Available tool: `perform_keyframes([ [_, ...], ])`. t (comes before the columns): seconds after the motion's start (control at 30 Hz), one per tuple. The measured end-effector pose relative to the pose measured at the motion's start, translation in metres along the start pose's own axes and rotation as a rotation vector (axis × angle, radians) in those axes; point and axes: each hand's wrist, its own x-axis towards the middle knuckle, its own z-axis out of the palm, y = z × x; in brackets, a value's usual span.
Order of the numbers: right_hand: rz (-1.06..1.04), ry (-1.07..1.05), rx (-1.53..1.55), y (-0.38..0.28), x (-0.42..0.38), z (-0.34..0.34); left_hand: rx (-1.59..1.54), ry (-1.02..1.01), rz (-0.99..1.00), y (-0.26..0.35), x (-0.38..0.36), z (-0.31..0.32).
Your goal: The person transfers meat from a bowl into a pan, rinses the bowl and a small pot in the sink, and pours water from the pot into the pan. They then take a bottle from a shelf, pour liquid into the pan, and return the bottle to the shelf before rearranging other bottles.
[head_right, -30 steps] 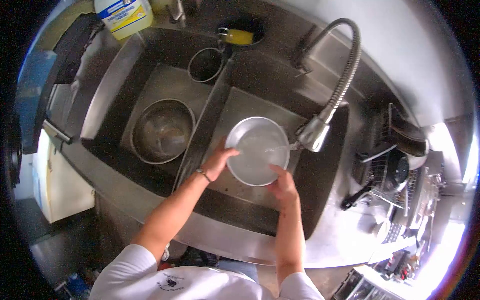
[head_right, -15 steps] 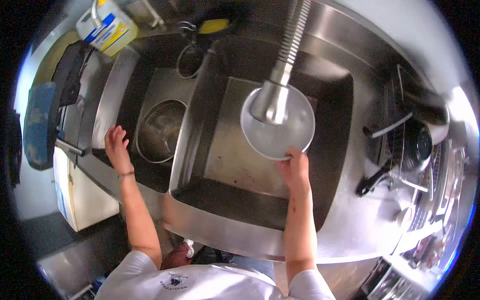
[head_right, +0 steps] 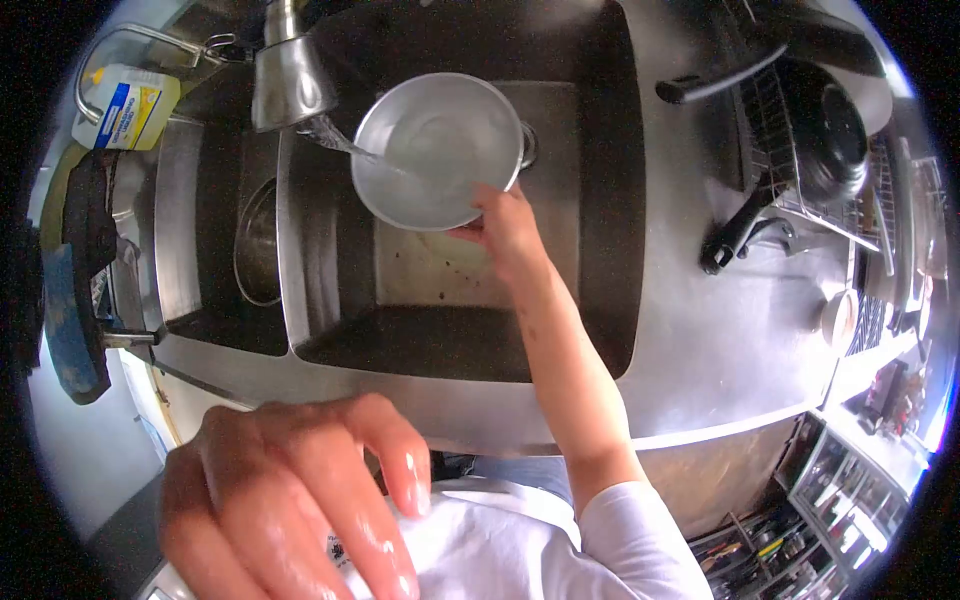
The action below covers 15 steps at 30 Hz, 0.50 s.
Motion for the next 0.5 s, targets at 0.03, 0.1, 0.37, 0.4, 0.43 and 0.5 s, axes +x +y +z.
perform_keyframes([
  [0.03, -0.004, -0.030, 0.010, 0.002, 0.001, -0.001, -0.016, 0.097, 0.033, -0.003, -0.003, 0.013],
  [0.1, 0.006, -0.044, 0.002, 0.001, -0.001, 0.001, -0.011, 0.185, 0.036, -0.003, 0.000, 0.031],
  [0.37, -0.010, -0.079, -0.041, -0.005, -0.005, 0.002, 0.081, 0.097, -0.026, 0.000, 0.009, 0.042],
  [0.4, 0.007, -0.064, -0.033, -0.007, -0.006, 0.004, 0.090, 0.073, -0.026, -0.003, 0.009, 0.041],
  [0.43, 0.027, -0.044, -0.026, -0.007, -0.008, 0.004, 0.097, 0.037, -0.043, -0.005, 0.009, 0.039],
  [0.5, 0.022, -0.045, -0.014, 0.002, -0.002, 0.001, 0.107, -0.028, -0.065, -0.008, 0.010, 0.036],
])
